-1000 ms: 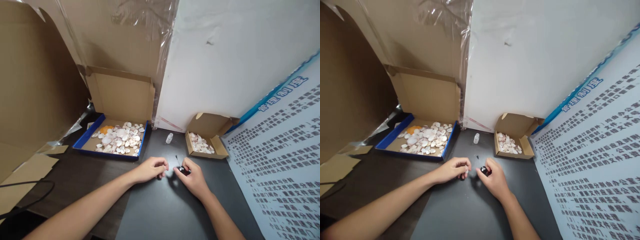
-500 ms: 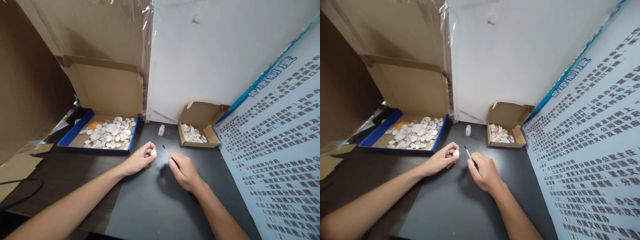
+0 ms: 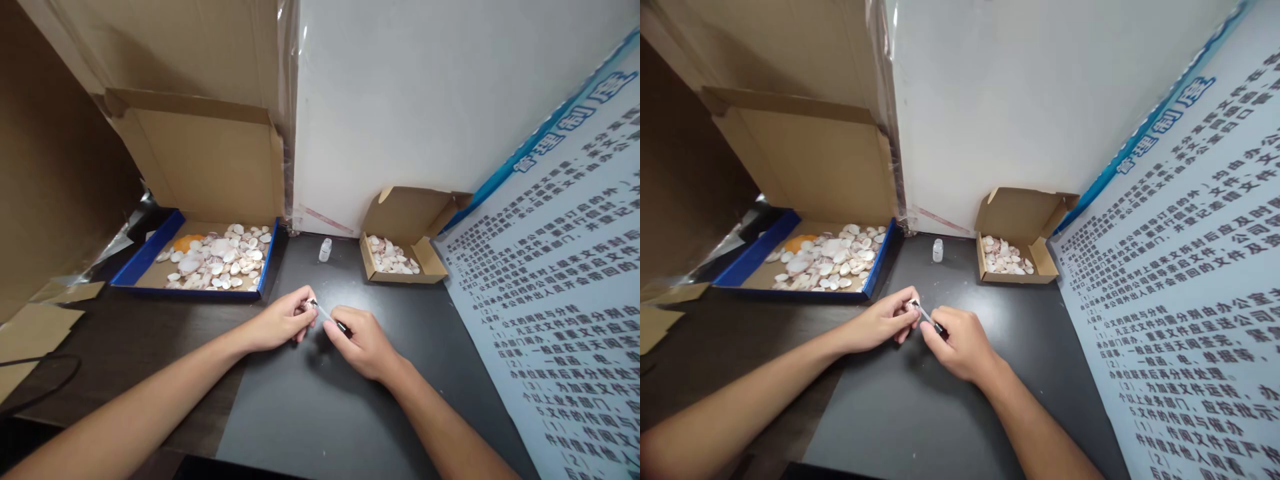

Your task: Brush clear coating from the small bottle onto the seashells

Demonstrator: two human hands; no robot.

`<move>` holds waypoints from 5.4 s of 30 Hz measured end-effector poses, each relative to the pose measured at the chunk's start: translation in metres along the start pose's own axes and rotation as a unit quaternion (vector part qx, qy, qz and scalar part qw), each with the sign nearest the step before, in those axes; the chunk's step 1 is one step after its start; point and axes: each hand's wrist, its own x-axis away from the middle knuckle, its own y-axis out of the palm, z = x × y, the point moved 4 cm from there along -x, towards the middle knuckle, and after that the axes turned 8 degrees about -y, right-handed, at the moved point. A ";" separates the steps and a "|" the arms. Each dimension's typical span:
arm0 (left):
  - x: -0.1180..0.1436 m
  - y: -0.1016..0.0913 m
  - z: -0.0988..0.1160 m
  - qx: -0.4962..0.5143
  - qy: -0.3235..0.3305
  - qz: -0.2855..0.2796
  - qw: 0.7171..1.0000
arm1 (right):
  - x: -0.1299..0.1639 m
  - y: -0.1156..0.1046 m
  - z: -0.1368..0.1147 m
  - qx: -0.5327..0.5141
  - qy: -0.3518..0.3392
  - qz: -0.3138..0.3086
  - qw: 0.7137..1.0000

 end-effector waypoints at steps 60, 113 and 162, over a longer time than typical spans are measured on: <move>0.000 -0.005 0.008 -0.056 0.088 0.117 0.988 | 0.000 -0.008 0.004 0.039 0.031 0.079 0.996; -0.002 -0.002 0.000 -0.099 0.101 0.121 0.982 | 0.001 -0.009 0.005 0.044 0.088 0.088 0.991; 0.004 0.001 0.003 -0.101 0.095 0.103 0.985 | 0.002 -0.013 -0.001 0.025 0.058 0.092 0.994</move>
